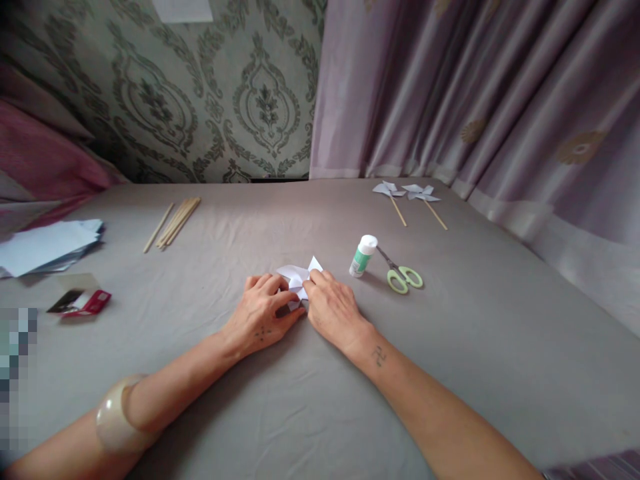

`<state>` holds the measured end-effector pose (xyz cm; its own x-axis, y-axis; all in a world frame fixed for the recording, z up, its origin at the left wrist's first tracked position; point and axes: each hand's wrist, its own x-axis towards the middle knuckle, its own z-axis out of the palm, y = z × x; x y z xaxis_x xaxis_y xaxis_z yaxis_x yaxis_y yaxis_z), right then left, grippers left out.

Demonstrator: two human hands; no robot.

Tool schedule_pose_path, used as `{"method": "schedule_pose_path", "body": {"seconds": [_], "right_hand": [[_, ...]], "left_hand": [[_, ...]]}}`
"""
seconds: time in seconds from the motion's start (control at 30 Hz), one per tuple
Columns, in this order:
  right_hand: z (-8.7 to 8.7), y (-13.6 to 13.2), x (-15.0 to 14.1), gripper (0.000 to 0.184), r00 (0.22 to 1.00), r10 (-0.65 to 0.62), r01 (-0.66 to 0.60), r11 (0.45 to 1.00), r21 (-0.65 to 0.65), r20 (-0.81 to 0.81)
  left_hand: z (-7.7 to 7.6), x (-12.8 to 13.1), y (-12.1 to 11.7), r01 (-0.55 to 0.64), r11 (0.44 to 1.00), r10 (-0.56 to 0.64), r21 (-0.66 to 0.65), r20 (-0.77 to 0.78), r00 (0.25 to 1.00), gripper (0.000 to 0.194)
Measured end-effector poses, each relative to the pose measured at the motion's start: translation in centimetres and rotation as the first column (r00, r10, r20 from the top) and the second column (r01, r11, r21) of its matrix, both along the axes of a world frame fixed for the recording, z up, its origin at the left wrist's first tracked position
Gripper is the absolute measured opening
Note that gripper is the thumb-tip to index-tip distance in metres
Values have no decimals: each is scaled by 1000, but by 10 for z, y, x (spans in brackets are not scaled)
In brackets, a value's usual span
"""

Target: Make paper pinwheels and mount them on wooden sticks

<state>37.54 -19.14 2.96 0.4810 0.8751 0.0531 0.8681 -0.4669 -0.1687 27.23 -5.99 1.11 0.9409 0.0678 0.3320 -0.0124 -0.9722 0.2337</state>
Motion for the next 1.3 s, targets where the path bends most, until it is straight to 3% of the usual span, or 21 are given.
{"method": "schedule_pose_path", "body": {"seconds": [0.23, 0.37, 0.47, 0.57, 0.67, 0.73, 0.9, 1.03, 1.13, 1.3], "right_hand": [[-11, -5, 14, 34, 977, 3, 52, 966, 252, -213], [-6, -12, 17, 30, 967, -113, 179, 941, 288, -229], [3, -22, 20, 26, 954, -199, 244, 951, 190, -225], [14, -36, 27, 22, 946, -250, 255, 967, -5, -205], [23, -52, 42, 32, 939, -317, 289, 937, -195, -133], [23, -62, 55, 35, 920, -381, 354, 908, -224, -95], [1, -69, 86, 39, 867, -441, 452, 892, -7, -231], [-19, -59, 97, 56, 841, -331, 452, 865, 218, -428], [-25, -49, 97, 49, 825, -192, 409, 852, 326, -532], [-28, -38, 95, 28, 799, -111, 425, 800, 424, -591]], "left_hand": [[-1, 1, 3, -18, 1000, 17, 24, 16, 1000, 12], [-3, 1, 6, -53, 998, 52, 42, 28, 998, 14], [-3, 1, 9, -92, 994, 91, 51, 30, 995, 16], [-3, 2, 14, -109, 992, 107, 62, 41, 993, 17], [-4, 4, 20, -123, 990, 121, 71, 44, 992, 17], [-5, 5, 23, -131, 988, 127, 76, 59, 990, 17], [-5, 4, 18, -66, 991, 51, 115, 134, 990, 19], [1, 6, -1, 33, 983, -47, 181, 77, 996, 19], [4, 9, -15, 64, 974, -65, 219, -3, 998, 23], [2, 16, -19, 58, 968, -34, 246, -100, 994, 27]]}}
